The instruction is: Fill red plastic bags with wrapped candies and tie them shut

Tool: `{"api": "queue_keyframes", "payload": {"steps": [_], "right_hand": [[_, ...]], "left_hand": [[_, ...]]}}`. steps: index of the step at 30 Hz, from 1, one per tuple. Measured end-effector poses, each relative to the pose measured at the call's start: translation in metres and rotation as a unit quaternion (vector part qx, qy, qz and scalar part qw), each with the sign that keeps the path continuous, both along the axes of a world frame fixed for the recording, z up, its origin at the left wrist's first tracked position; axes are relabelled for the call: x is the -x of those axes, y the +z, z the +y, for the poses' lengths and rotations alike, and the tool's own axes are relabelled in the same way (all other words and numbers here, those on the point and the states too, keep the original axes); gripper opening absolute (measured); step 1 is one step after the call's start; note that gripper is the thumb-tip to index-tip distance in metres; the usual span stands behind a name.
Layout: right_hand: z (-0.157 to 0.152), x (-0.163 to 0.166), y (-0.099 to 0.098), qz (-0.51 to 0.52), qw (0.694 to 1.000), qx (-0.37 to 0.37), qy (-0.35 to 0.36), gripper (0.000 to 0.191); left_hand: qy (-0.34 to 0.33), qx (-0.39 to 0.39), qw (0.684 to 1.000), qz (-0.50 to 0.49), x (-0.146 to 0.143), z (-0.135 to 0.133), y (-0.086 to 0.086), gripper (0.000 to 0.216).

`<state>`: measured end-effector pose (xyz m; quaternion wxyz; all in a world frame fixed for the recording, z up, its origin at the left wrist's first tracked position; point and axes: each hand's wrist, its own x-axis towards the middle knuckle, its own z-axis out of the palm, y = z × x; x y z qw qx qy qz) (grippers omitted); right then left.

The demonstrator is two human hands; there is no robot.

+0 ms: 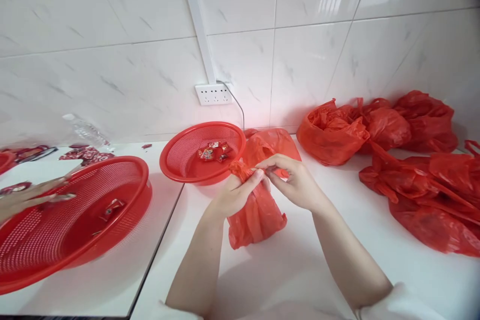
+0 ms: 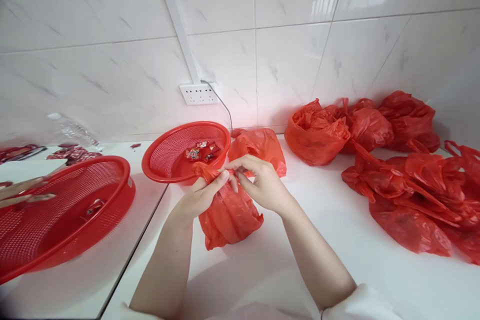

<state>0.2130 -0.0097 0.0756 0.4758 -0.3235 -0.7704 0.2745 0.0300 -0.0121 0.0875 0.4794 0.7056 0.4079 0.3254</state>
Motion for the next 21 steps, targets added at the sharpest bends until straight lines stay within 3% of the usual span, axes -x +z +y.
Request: {"api": "queue_keyframes", "payload": {"steps": [3, 6, 12, 15, 18, 21], "right_hand": [[0.003, -0.002, -0.003, 0.011, 1.000, 0.018, 0.013, 0.024], [0.003, -0.006, -0.003, 0.016, 0.999, 0.037, 0.033, 0.032], [0.013, -0.016, -0.010, 0.037, 0.996, 0.043, -0.065, 0.034], [0.014, -0.020, -0.010, 0.058, 0.994, 0.037, -0.080, 0.034], [0.006, -0.022, -0.004, 0.092, 0.995, 0.021, -0.035, 0.033], [-0.007, -0.021, 0.003, 0.052, 0.994, 0.007, 0.092, 0.029]], "left_hand": [[0.034, 0.080, 0.996, -0.008, -0.003, 0.001, -0.005, 0.046], [0.046, 0.119, 0.991, -0.046, -0.008, 0.002, -0.007, 0.040], [0.084, 0.176, 0.974, -0.111, -0.002, -0.001, 0.007, 0.049], [0.075, 0.180, 0.967, -0.166, 0.005, 0.002, 0.010, 0.053], [0.079, 0.191, 0.962, -0.179, 0.009, 0.009, 0.003, 0.053], [0.077, 0.172, 0.959, -0.213, 0.009, 0.016, -0.006, 0.045]]}}
